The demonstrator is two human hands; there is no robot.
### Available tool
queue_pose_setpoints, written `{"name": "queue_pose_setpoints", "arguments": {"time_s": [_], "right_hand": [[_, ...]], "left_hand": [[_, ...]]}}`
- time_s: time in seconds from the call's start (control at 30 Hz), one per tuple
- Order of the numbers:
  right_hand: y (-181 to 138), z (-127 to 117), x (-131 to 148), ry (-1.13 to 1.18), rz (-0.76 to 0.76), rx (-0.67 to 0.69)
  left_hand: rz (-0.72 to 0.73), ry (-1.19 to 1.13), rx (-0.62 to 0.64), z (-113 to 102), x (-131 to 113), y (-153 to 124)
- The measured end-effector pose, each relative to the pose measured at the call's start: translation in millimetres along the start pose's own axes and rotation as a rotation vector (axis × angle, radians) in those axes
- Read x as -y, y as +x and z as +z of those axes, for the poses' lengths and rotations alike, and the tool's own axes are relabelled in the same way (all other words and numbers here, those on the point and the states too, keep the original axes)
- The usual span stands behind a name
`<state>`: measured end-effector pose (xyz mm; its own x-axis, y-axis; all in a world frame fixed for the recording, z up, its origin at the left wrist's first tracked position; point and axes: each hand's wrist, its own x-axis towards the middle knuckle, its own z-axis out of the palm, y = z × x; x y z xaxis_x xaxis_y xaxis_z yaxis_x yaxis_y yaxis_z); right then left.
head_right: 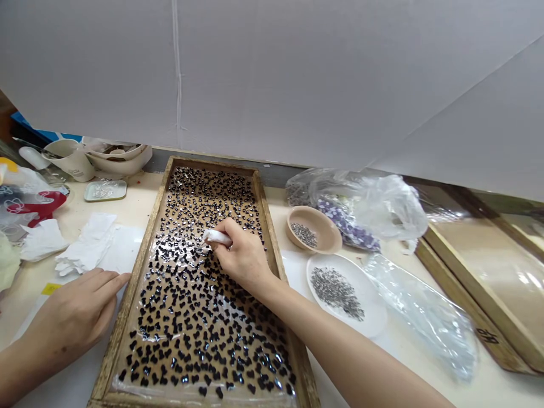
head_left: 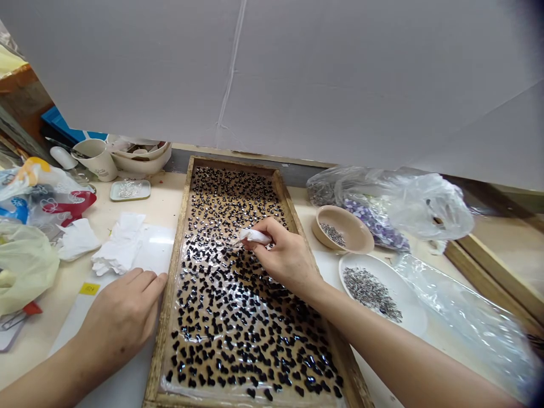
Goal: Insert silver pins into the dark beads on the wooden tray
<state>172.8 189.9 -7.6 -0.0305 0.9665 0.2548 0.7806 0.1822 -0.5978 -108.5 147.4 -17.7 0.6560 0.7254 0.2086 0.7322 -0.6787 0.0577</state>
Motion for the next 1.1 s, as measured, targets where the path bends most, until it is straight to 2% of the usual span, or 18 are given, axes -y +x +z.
{"name": "queue_pose_setpoints", "arguments": {"time_s": [0.43,1.1], "right_hand": [[-0.5,-1.2,1.5,0.088,0.018,-0.018],[-2.4,8.7,-5.7,0.077,-0.018,0.005]], "left_hand": [[0.004,0.021,-0.001,-1.2,-0.7,1.0],[-0.003,0.005,0.005,-1.6,-0.9,-0.4]]}}
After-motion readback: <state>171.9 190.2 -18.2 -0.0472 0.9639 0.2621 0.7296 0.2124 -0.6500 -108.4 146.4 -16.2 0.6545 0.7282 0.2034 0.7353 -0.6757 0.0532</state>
